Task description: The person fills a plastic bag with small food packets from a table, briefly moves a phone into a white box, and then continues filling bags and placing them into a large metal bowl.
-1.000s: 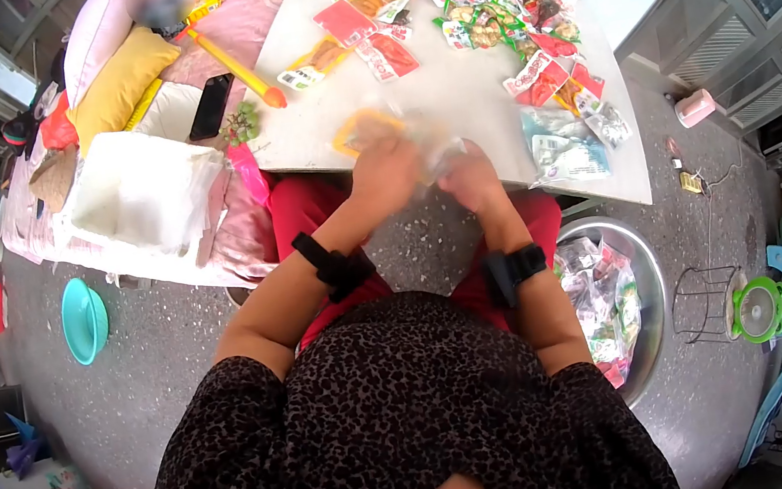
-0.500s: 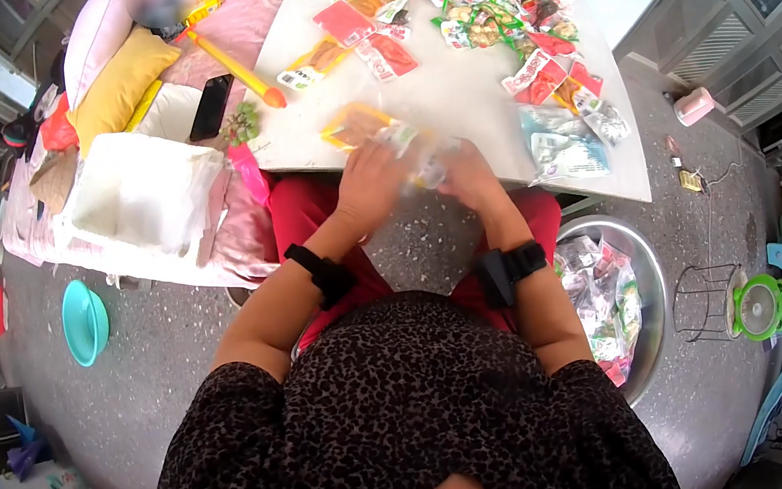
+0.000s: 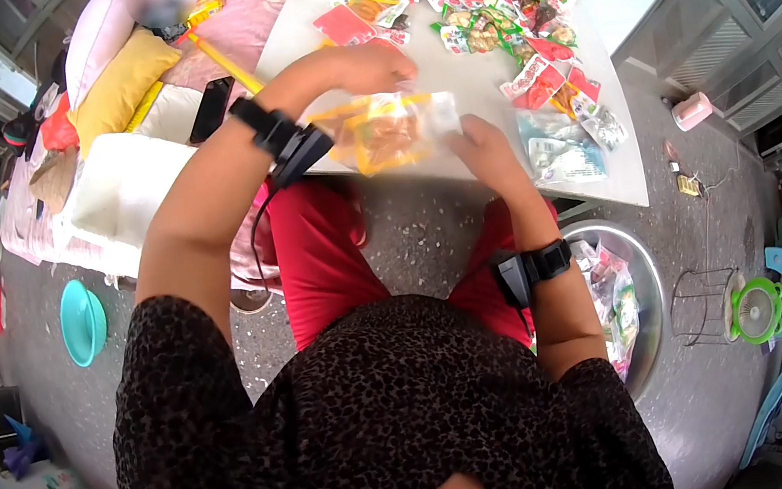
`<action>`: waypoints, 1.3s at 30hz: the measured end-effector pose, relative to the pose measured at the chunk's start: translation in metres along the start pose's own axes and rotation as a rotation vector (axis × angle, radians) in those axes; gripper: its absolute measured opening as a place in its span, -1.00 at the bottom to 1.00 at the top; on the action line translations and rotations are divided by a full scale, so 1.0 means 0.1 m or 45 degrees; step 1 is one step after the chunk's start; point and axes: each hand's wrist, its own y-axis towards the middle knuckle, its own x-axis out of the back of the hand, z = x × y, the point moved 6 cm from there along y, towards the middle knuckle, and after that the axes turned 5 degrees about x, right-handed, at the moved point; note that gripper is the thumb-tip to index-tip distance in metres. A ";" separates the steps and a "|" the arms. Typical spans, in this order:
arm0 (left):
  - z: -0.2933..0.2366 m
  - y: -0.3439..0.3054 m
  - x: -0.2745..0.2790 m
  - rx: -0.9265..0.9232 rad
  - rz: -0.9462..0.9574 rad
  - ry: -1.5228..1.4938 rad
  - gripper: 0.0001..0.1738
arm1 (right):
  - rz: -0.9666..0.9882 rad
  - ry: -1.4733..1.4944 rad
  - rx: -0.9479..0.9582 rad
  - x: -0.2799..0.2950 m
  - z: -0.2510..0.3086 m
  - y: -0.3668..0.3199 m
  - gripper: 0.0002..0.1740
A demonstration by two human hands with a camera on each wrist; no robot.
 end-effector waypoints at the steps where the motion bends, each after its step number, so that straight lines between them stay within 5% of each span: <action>1: -0.01 0.10 -0.02 -0.007 0.070 0.006 -0.69 | -0.031 0.167 -0.098 -0.02 -0.04 -0.03 -0.81; 5: 0.16 0.47 -0.34 0.085 -0.159 -0.105 -0.65 | -0.044 0.414 -0.573 -0.13 -0.50 -0.19 -0.83; 8: 0.24 0.38 -0.46 0.095 -0.417 -0.293 -0.64 | -0.124 0.333 -0.499 -0.19 -1.04 -0.28 -0.83; 14: 0.79 -0.34 -0.96 0.433 -1.125 -0.323 -0.69 | -0.167 0.088 -0.457 -0.03 -0.96 -0.22 -0.86; 17: 0.84 -0.54 -1.24 0.521 -1.121 -0.136 -0.70 | -0.208 -0.353 0.152 -0.03 -0.87 -0.10 -0.88; 20: 0.76 -0.58 -1.31 0.580 -1.065 -0.190 -0.73 | -0.054 0.428 -0.515 -0.19 -0.95 -0.14 -0.88; 23: 0.76 -0.60 -1.33 0.552 -1.130 -0.164 -0.72 | -0.057 0.658 -0.727 -0.18 -0.80 -0.14 -0.85; 32: 0.88 -0.60 -1.41 0.493 -1.144 -0.268 -0.66 | 0.173 0.643 -0.396 -0.36 -0.72 0.02 -0.81; 39: 0.90 -0.61 -1.39 0.510 -1.207 -0.382 -0.74 | 0.091 0.908 -0.681 -0.52 -0.63 0.10 -0.82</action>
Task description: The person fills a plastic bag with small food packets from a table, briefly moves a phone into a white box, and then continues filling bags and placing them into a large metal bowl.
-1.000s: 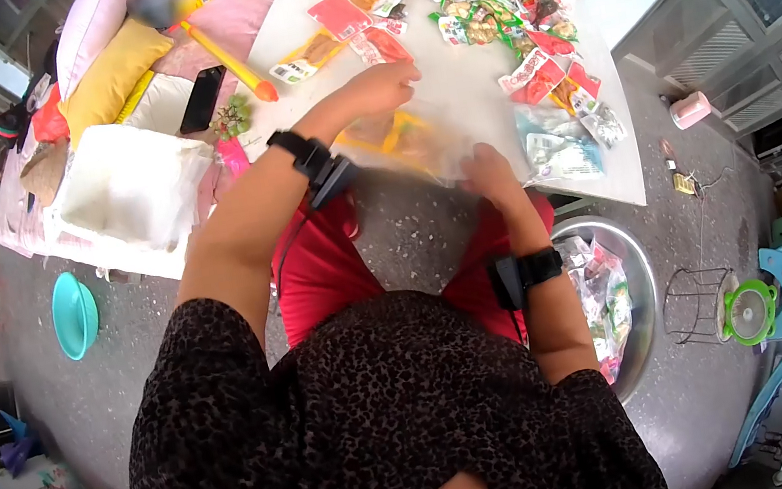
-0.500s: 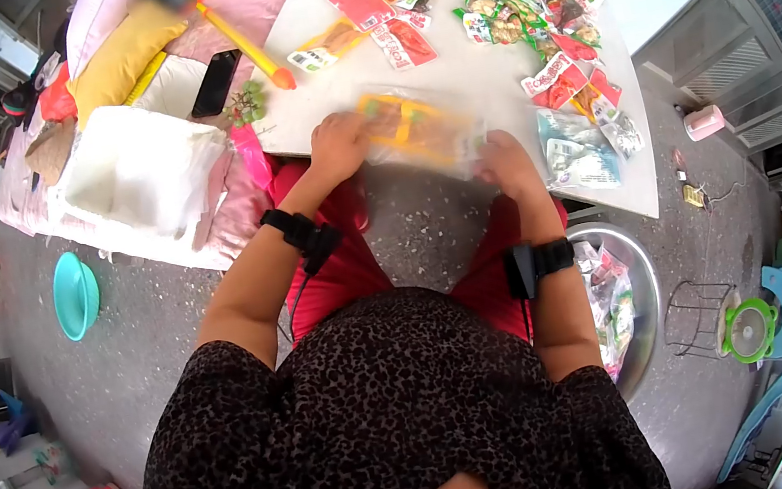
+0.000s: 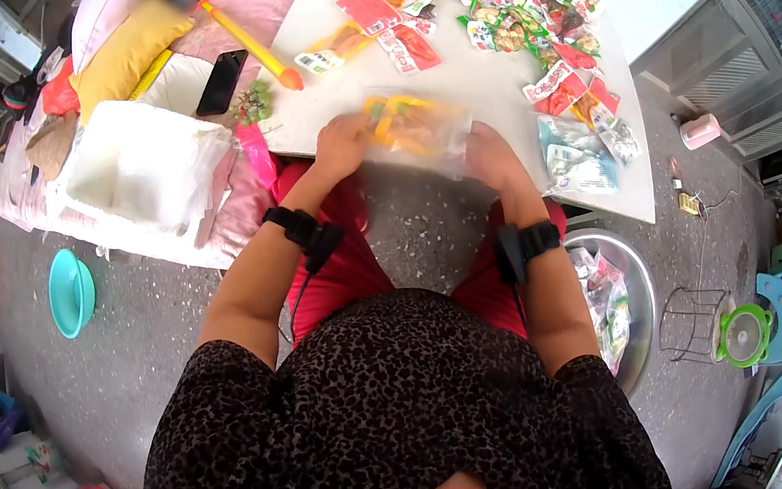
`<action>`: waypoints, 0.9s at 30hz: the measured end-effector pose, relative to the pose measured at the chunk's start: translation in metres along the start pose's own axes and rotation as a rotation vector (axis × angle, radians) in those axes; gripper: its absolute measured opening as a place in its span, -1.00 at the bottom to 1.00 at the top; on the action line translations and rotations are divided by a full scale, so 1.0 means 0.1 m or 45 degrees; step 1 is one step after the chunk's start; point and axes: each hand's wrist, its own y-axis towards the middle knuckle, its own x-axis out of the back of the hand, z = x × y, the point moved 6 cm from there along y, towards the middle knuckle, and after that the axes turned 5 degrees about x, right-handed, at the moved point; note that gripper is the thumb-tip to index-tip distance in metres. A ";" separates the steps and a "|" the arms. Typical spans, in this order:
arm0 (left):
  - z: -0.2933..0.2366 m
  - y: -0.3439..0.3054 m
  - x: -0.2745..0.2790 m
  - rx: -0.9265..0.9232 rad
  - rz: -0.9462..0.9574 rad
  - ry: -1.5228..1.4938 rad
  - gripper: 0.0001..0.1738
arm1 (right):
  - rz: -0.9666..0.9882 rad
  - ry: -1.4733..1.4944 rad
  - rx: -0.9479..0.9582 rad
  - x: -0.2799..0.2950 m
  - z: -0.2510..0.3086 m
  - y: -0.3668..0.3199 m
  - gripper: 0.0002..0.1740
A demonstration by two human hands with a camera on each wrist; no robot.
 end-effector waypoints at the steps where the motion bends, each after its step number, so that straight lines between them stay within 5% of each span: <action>1: 0.02 0.01 -0.01 0.029 0.047 -0.010 -0.73 | 0.074 0.074 0.007 -0.04 0.01 0.01 -0.81; 6: 0.14 0.11 -0.06 0.278 0.287 -0.088 -0.73 | 0.306 -0.189 0.014 -0.07 -0.09 0.18 -0.80; 11: 0.12 0.28 0.03 0.371 0.213 -0.086 -0.66 | 0.345 -0.494 0.080 -0.08 -0.04 0.11 -0.78; 14: 0.24 0.47 -0.06 0.447 0.293 -0.083 -0.59 | 0.144 -0.115 -0.047 -0.07 0.04 0.03 -0.75; 18: 0.23 0.56 -0.16 0.494 0.418 -0.077 -0.53 | 0.339 -0.568 -0.005 -0.04 0.00 0.05 -0.74; 21: 0.20 0.75 -0.21 0.152 0.271 0.221 -0.50 | 0.376 -0.544 0.033 -0.03 -0.03 0.09 -0.75; 24: 0.16 0.83 -0.29 0.352 0.610 -0.041 -0.54 | 0.453 -0.531 0.191 0.00 -0.03 0.14 -0.74; 27: 0.03 0.92 -0.44 -0.010 1.120 0.492 -0.60 | 0.458 -0.411 0.128 -0.08 0.05 0.06 -0.73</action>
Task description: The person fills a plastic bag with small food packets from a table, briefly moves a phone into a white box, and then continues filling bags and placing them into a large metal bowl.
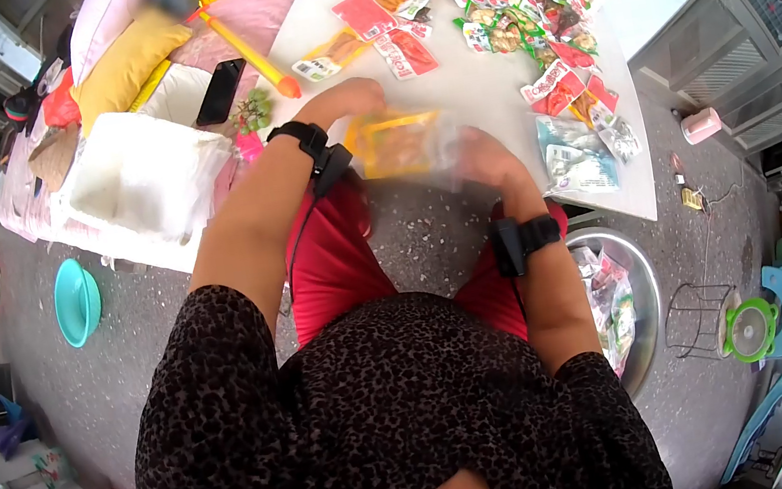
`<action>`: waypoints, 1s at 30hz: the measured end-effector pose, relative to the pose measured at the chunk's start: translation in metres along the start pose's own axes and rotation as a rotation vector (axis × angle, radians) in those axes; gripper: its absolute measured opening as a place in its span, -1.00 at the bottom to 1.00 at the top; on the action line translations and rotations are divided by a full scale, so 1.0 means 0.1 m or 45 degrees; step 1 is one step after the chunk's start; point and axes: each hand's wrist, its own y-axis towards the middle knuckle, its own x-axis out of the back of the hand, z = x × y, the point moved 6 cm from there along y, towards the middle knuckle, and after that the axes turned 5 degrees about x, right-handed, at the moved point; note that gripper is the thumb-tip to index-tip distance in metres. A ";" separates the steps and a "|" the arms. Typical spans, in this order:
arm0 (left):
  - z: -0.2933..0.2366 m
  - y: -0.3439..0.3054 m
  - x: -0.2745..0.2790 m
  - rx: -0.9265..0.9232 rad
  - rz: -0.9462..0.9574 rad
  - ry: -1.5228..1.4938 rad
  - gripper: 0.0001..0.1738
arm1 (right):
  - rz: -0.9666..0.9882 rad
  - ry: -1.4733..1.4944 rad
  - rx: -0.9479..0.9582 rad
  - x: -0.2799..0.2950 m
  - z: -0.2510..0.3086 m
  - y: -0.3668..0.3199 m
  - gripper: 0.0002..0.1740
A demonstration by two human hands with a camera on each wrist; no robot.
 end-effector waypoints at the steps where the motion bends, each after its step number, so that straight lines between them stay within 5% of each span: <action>1: -0.04 0.01 -0.01 -0.011 0.076 0.081 -0.62 | 0.005 -0.023 -0.014 -0.05 0.10 -0.05 -0.72; 6: -0.16 0.00 -0.05 -0.091 0.274 0.319 -0.69 | -0.063 -0.216 -0.079 -0.05 0.07 -0.01 -0.71; 12: -0.10 -0.05 0.04 -0.036 0.120 -0.115 -0.67 | -0.230 -0.035 -0.220 0.01 -0.04 -0.08 -0.70; 21: -0.36 -0.26 -0.04 -0.048 0.513 0.026 -0.76 | -0.220 -0.128 -0.179 0.03 -0.07 -0.14 -0.70; 27: -0.31 -0.26 0.12 -0.163 0.145 -0.880 -0.77 | -0.277 -0.084 -0.089 0.09 0.15 -0.30 -0.75; 30: -0.52 -0.43 0.34 -0.341 0.113 -0.996 -0.81 | -0.381 -0.248 0.054 0.11 0.37 -0.39 -0.76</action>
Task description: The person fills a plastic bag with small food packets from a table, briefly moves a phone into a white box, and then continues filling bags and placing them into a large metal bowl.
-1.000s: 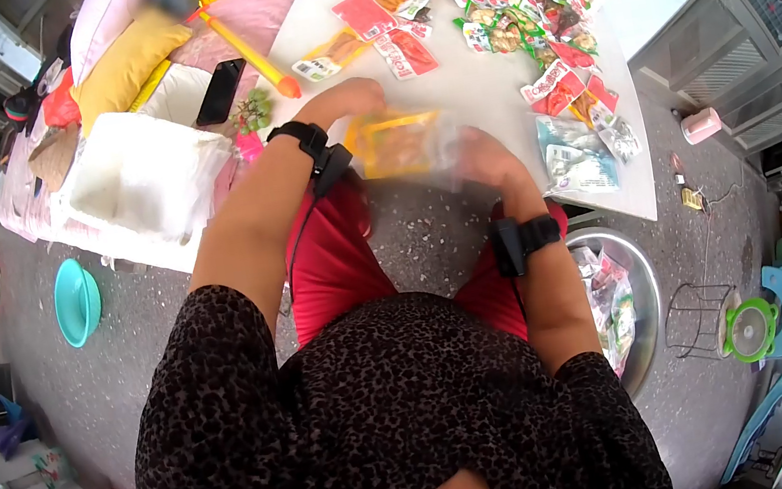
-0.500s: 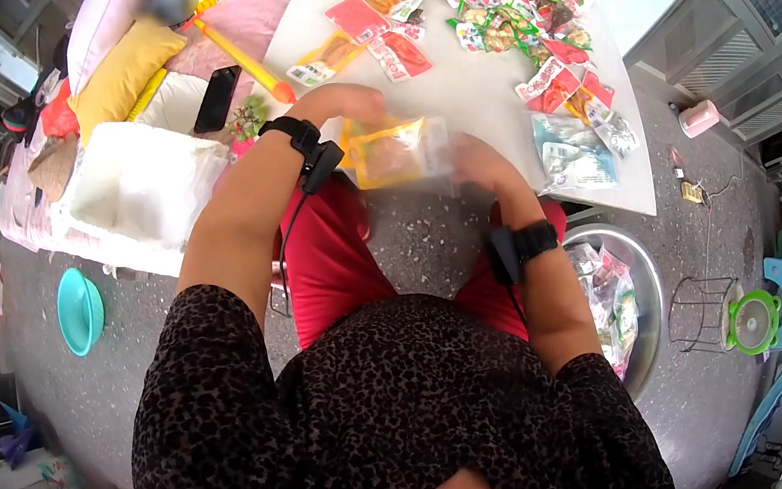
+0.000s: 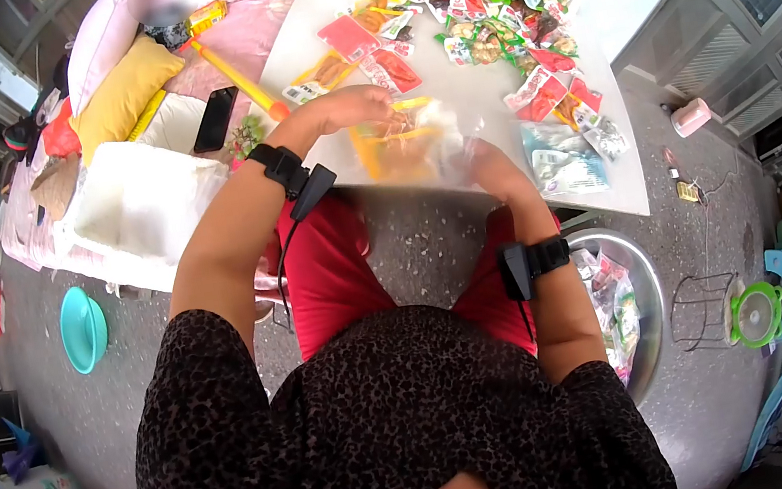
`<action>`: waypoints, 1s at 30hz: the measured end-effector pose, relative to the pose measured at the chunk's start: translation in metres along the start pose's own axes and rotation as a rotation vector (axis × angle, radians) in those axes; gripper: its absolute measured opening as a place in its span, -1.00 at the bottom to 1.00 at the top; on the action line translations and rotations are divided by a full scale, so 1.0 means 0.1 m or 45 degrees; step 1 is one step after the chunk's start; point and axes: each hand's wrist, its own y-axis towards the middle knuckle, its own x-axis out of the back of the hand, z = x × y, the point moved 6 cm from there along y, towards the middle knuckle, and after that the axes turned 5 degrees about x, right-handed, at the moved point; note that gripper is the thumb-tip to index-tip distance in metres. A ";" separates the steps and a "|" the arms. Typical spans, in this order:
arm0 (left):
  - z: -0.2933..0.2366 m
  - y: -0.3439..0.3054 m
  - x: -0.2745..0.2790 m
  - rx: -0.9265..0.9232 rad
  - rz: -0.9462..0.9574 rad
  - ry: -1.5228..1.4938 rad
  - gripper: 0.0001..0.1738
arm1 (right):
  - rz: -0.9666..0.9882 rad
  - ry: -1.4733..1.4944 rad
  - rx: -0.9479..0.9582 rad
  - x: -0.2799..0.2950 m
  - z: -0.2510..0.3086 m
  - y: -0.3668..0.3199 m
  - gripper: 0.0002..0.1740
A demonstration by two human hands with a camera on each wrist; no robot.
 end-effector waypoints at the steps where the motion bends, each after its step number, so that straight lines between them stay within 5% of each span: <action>1: -0.08 -0.02 -0.02 -0.004 -0.009 0.045 -0.81 | -0.021 -0.185 0.097 0.00 0.08 -0.01 -0.76; 6: -0.47 -0.16 -0.05 0.030 -0.154 0.477 -0.82 | -0.145 -0.418 0.341 0.29 0.33 -0.01 -0.76; 11: -0.42 -0.22 -0.15 -0.148 -0.189 -0.179 -0.82 | -0.275 -0.645 0.451 0.54 0.60 -0.07 -0.80; 12: -0.44 -0.28 -0.22 -0.155 -0.173 -0.386 -0.82 | -0.539 -0.618 0.691 0.62 0.73 -0.17 -0.82; 15: -0.28 -0.28 -0.30 -0.160 -0.194 -0.506 -0.83 | -0.729 -0.190 0.739 0.70 0.82 -0.33 -0.82; 16: -0.25 -0.30 -0.34 -0.159 -0.183 -0.575 -0.85 | -0.780 -0.402 0.858 0.72 0.84 -0.37 -0.81; 19: -0.21 -0.34 -0.44 -0.204 -0.139 -0.749 -0.88 | -0.657 -0.673 0.957 0.74 0.86 -0.45 -0.79; 22: -0.20 -0.38 -0.50 -0.215 -0.182 -0.790 -0.91 | -0.287 -0.113 0.561 0.69 0.77 -0.41 -0.80; 30: 0.04 -0.37 -0.66 -0.265 -0.122 -0.894 -0.83 | -0.296 -0.486 0.834 0.39 1.52 -0.54 -0.92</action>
